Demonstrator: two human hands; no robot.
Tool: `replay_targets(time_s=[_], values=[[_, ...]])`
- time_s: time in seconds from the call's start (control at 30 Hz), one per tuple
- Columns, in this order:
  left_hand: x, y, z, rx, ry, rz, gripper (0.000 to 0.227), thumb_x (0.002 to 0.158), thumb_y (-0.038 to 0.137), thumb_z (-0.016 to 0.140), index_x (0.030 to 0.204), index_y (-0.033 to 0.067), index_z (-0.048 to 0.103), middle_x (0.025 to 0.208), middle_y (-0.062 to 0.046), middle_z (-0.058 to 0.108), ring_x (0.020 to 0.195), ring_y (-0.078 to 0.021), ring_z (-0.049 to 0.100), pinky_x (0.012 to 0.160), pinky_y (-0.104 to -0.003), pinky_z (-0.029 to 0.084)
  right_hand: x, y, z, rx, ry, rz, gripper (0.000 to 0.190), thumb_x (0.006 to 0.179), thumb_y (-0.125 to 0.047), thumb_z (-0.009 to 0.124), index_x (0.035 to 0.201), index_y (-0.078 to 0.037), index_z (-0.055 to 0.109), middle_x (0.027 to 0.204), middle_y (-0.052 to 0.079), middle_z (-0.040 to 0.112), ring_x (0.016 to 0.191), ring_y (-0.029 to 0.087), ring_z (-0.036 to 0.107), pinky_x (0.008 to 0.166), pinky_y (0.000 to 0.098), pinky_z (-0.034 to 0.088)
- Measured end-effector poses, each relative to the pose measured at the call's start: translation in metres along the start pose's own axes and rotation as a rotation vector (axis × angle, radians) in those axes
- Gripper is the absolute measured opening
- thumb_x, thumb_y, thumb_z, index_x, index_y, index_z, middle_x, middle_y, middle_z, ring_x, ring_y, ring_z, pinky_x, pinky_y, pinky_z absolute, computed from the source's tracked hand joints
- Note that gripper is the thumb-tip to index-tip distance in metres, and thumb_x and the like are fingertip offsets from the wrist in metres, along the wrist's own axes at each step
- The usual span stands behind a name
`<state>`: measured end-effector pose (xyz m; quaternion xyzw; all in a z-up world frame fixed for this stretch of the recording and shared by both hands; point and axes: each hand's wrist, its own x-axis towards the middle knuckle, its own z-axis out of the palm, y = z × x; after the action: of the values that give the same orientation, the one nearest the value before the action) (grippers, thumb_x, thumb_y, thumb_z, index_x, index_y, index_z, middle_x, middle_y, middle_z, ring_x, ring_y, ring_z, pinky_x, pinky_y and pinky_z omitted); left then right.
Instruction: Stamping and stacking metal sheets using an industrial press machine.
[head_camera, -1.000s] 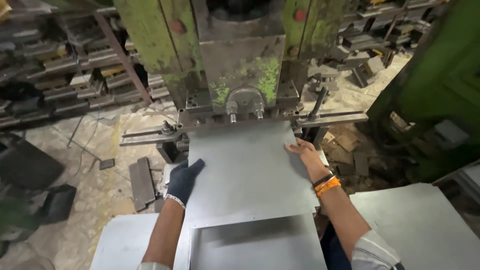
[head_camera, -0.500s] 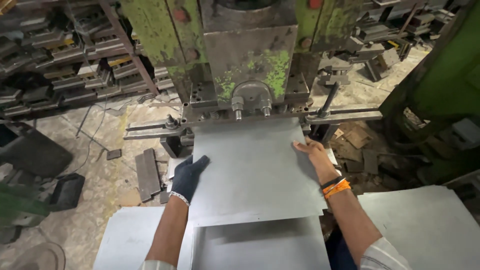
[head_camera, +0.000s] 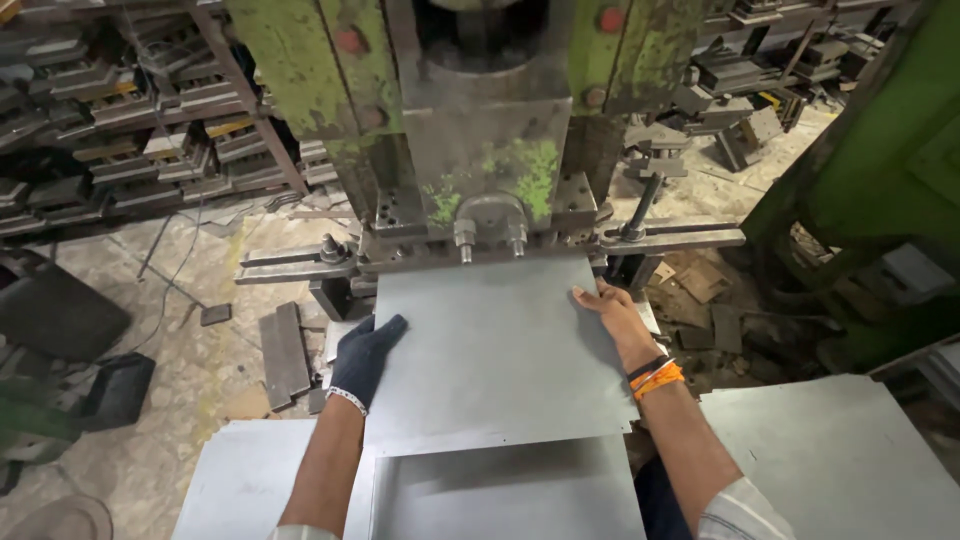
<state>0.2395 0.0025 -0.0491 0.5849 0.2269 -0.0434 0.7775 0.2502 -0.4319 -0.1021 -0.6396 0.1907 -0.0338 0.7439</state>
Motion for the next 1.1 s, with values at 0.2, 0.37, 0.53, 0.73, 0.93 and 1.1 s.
replay_targets(time_s=[0.2, 0.37, 0.53, 0.73, 0.93, 1.1], values=[[0.007, -0.006, 0.003, -0.013, -0.017, 0.021, 0.066, 0.072, 0.009, 0.096, 0.131, 0.0001, 0.066, 0.115, -0.024, 0.072, 0.106, -0.0306, 0.071, 0.100, -0.046, 0.055, 0.016, 0.010, -0.002, -0.008, -0.039, -0.011, 0.027, 0.083, -0.019, 0.085, 0.104, -0.007, 0.075, 0.082, 0.011, 0.074, 0.071, 0.018, 0.074, 0.069, 0.0333, 0.059], [-0.014, -0.011, -0.003, 0.065, -0.096, 0.053, 0.075, 0.080, 0.019, 0.092, 0.143, 0.0002, 0.057, 0.130, -0.026, 0.067, 0.123, -0.0330, 0.065, 0.110, -0.048, 0.048, -0.074, -0.040, 0.035, 0.042, -0.086, -0.136, 0.042, 0.092, -0.014, 0.076, 0.132, -0.006, 0.066, 0.100, 0.011, 0.072, 0.085, 0.017, 0.072, 0.076, 0.0357, 0.060], [-0.148, 0.014, -0.006, 0.504, -0.087, 0.065, 0.100, 0.078, 0.045, 0.088, 0.155, 0.0010, 0.042, 0.155, -0.030, 0.044, 0.150, -0.0432, 0.032, 0.125, -0.055, 0.026, -0.160, -0.008, 0.009, -0.133, -0.011, -0.241, 0.052, 0.093, -0.010, 0.071, 0.141, 0.002, 0.059, 0.140, 0.023, 0.059, 0.131, 0.031, 0.053, 0.115, 0.0508, 0.038], [-0.220, -0.051, -0.071, 0.094, -0.031, -0.134, 0.065, 0.083, -0.004, 0.069, 0.146, -0.0042, 0.055, 0.129, -0.026, 0.072, 0.107, -0.0338, 0.069, 0.098, -0.041, 0.054, -0.280, -0.011, 0.004, -0.058, -0.084, 0.036, 0.066, 0.085, 0.005, 0.062, 0.149, 0.002, 0.049, 0.143, 0.019, 0.063, 0.125, 0.028, 0.061, 0.108, 0.0371, 0.045], [-0.220, -0.044, -0.089, 0.707, 0.385, 0.205, 0.047, 0.086, 0.012, 0.064, 0.131, 0.0274, 0.069, 0.117, 0.006, 0.077, 0.092, -0.0163, 0.071, 0.087, -0.032, 0.054, -0.268, 0.017, -0.015, -0.897, 0.146, -0.460, 0.063, 0.075, -0.011, 0.072, 0.136, -0.012, 0.058, 0.132, 0.016, 0.052, 0.115, 0.034, 0.057, 0.097, 0.0435, 0.049], [-0.190, -0.050, -0.132, 0.626, 0.495, 0.608, 0.034, 0.086, 0.009, 0.067, 0.120, 0.0130, 0.072, 0.107, -0.001, 0.077, 0.089, -0.0192, 0.072, 0.083, -0.033, 0.055, -0.257, -0.007, 0.056, -0.668, 0.042, -0.574, 0.041, 0.084, 0.001, 0.065, 0.124, -0.008, 0.065, 0.113, 0.005, 0.064, 0.080, 0.018, 0.062, 0.071, 0.0285, 0.050]])
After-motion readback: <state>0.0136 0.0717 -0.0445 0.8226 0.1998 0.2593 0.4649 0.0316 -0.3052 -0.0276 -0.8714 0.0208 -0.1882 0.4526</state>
